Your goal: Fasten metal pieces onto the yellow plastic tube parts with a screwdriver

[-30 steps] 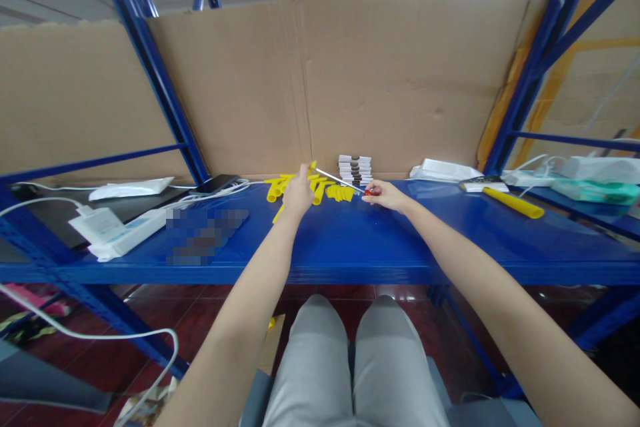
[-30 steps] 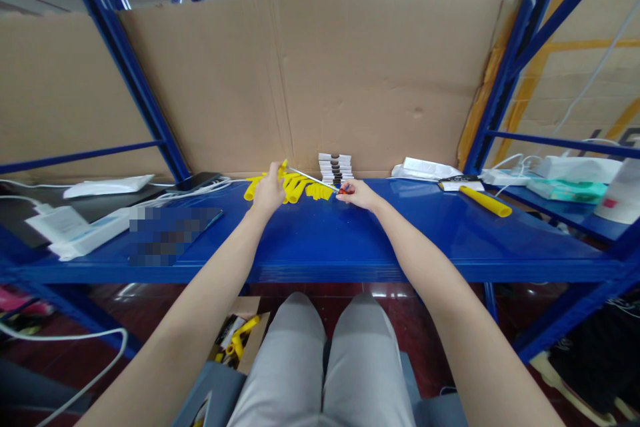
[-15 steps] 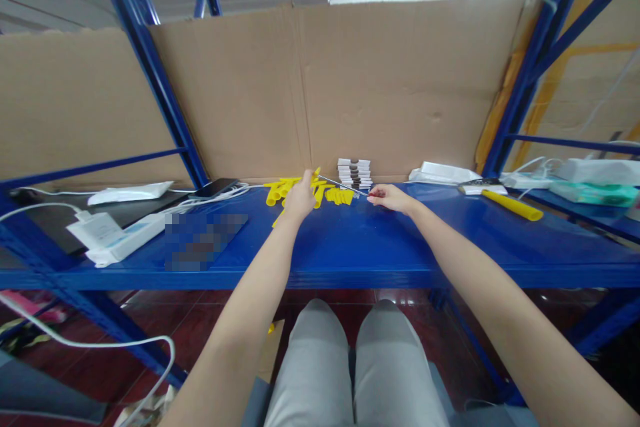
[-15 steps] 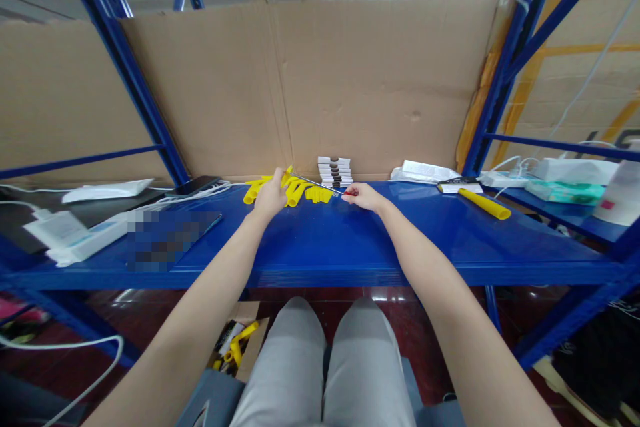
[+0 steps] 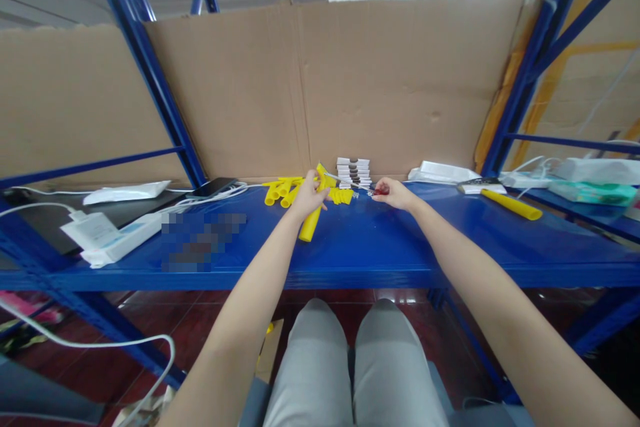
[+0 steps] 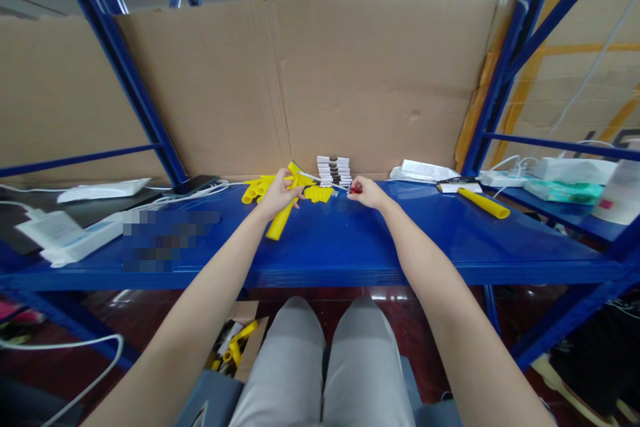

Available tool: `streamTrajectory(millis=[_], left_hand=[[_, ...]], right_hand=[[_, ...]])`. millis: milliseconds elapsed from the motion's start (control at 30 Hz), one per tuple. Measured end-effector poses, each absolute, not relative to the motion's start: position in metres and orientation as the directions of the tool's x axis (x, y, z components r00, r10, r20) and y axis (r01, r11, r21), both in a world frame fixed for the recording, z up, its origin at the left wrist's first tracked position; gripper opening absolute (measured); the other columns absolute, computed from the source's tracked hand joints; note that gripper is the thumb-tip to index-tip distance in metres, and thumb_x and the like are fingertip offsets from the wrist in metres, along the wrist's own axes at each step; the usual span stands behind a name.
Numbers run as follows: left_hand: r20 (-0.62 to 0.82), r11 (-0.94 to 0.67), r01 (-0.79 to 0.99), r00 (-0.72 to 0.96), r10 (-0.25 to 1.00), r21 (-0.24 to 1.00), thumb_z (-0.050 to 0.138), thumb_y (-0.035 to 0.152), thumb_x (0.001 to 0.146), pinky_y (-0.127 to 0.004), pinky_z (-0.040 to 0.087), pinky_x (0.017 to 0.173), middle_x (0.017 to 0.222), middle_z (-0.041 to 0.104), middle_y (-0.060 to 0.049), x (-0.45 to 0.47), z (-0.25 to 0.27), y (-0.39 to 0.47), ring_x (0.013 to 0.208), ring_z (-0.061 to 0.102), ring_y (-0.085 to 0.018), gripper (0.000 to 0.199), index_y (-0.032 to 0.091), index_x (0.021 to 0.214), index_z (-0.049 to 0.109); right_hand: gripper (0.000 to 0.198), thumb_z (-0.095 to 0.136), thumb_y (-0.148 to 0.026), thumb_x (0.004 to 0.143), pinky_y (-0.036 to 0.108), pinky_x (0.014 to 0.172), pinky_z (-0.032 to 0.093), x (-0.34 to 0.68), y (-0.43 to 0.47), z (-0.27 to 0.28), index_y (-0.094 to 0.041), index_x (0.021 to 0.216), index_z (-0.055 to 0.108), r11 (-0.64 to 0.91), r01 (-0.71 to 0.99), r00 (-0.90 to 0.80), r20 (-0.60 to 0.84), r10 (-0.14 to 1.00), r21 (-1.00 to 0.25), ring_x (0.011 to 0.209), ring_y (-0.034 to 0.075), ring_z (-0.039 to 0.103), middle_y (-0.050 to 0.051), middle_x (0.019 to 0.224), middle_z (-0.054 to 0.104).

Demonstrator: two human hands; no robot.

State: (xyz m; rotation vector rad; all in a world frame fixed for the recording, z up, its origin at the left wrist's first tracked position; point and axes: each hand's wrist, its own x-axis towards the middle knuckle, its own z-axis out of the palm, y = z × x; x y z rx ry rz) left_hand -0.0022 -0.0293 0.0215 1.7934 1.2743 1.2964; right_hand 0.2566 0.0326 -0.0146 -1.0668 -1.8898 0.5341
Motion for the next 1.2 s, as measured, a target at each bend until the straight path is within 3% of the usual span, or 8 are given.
streamTrajectory(millis=[167, 533, 833, 1000, 1200], left_hand=[[0.191, -0.220, 0.247, 0.136, 0.972, 0.944, 0.057, 0.005, 0.084, -0.022, 0.055, 0.054, 0.090, 0.065, -0.003, -0.001, 0.017, -0.031, 0.061, 0.067, -0.010, 0.034, 0.020, 0.108, 0.038], [-0.065, 0.032, 0.154, 0.212, 0.975, 0.987, 0.055, 0.002, 0.083, -0.021, 0.055, 0.050, 0.106, 0.068, -0.011, -0.001, 0.016, -0.034, 0.065, 0.071, -0.015, 0.040, 0.020, 0.115, 0.040], [-0.147, 0.133, 0.090, 0.181, 0.972, 0.987, 0.052, 0.002, 0.085, -0.021, 0.054, 0.047, 0.118, 0.066, -0.016, -0.003, 0.018, -0.031, 0.067, 0.072, -0.017, 0.035, 0.018, 0.115, 0.044], [-0.139, 0.149, -0.073, 0.128, 0.982, 0.986, 0.051, 0.001, 0.086, -0.019, 0.053, 0.046, 0.117, 0.067, -0.017, -0.007, 0.024, -0.030, 0.071, 0.072, -0.017, 0.036, 0.017, 0.118, 0.046], [-0.135, 0.152, -0.223, 0.088, 0.987, 0.963, 0.047, -0.001, 0.087, -0.018, 0.051, 0.041, 0.112, 0.068, -0.019, -0.009, 0.029, -0.027, 0.061, 0.070, -0.015, 0.035, 0.010, 0.120, 0.050]], right_hand=[[0.031, 0.072, -0.028, 0.059, 0.027, 0.061, 0.044, 0.265, 0.036, -0.017, -0.023, 0.070, 0.044, 0.499, 0.566, -0.237, 0.451, 0.861, -0.655, 0.062, 0.014, 0.052, -0.005, 0.062, 0.055], [0.022, 0.065, -0.016, 0.064, 0.026, 0.062, 0.042, 0.270, 0.030, -0.015, -0.023, 0.069, 0.044, 0.432, 0.698, -0.230, 0.393, 0.890, -0.571, 0.062, 0.015, 0.054, -0.004, 0.062, 0.058], [0.019, 0.065, -0.012, 0.065, 0.027, 0.061, 0.040, 0.286, 0.021, -0.001, -0.023, 0.066, 0.050, 0.306, 0.869, -0.172, 0.341, 0.924, -0.389, 0.064, 0.018, 0.056, 0.001, 0.063, 0.060], [0.010, 0.067, -0.015, 0.067, 0.028, 0.061, 0.042, 0.290, 0.017, 0.004, -0.020, 0.075, 0.062, 0.280, 0.917, -0.198, 0.283, 0.938, -0.284, 0.066, 0.019, 0.059, 0.005, 0.071, 0.067], [0.012, 0.063, -0.014, 0.076, 0.023, 0.064, 0.044, 0.282, 0.005, 0.012, -0.015, 0.087, 0.068, 0.263, 0.947, -0.235, 0.162, 0.959, -0.183, 0.072, 0.017, 0.063, 0.007, 0.083, 0.071]])
